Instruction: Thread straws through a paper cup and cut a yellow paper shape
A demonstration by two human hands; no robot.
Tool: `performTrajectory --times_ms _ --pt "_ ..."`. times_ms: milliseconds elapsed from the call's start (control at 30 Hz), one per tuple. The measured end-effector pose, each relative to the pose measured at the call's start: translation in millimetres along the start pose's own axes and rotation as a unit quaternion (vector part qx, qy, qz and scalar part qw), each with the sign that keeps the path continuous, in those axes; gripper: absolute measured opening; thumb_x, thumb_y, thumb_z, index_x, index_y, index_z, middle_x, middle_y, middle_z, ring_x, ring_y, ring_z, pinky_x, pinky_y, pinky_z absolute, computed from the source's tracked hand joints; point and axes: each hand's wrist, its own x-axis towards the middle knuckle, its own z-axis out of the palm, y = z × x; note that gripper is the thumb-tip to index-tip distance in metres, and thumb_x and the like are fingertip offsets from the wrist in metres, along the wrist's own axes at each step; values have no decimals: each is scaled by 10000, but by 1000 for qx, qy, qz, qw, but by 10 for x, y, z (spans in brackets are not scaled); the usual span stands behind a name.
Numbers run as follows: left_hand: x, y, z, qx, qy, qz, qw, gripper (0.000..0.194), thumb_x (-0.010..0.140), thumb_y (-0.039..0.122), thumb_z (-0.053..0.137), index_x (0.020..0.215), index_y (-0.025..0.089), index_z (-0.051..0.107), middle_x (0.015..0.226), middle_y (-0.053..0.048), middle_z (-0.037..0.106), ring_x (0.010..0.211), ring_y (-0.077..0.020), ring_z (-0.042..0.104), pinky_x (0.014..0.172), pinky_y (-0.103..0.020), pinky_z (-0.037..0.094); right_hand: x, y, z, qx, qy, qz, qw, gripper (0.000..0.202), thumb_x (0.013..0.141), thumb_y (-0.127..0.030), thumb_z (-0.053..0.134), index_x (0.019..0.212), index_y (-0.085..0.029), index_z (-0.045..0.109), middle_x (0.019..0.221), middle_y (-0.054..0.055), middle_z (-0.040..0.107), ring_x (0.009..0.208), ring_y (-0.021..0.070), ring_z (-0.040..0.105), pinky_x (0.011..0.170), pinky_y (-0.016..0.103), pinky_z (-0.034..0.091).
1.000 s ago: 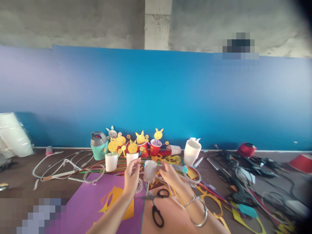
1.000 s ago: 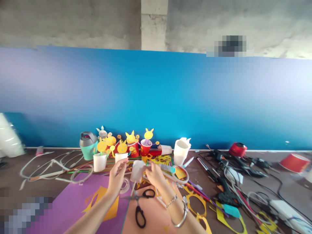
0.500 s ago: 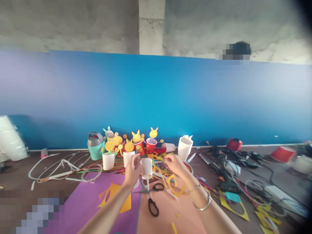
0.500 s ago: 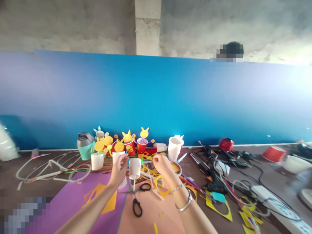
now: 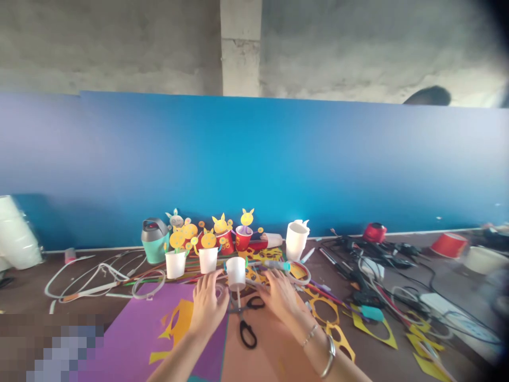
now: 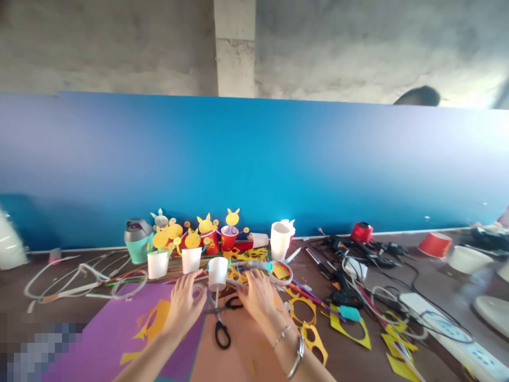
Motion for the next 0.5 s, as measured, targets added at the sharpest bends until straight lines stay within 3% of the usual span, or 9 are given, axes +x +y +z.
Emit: performTrajectory --times_ms 300,500 --pt "44 62 -31 -11 -39 124 991 399 866 120 474 1234 248 559 1190 -86 659 1132 -273 599 956 -454 468 37 137 70 -11 8 -16 1000 309 848 -58 488 1034 -181 702 1024 77 720 1023 250 629 927 360 426" --pt "57 -3 34 -8 -36 111 993 455 839 120 493 1282 218 531 1222 -120 650 1142 -292 608 965 -480 478 41 92 25 -45 33 -37 998 274 893 -114 495 1039 -212 705 1049 85 683 1041 263 598 912 383 425"
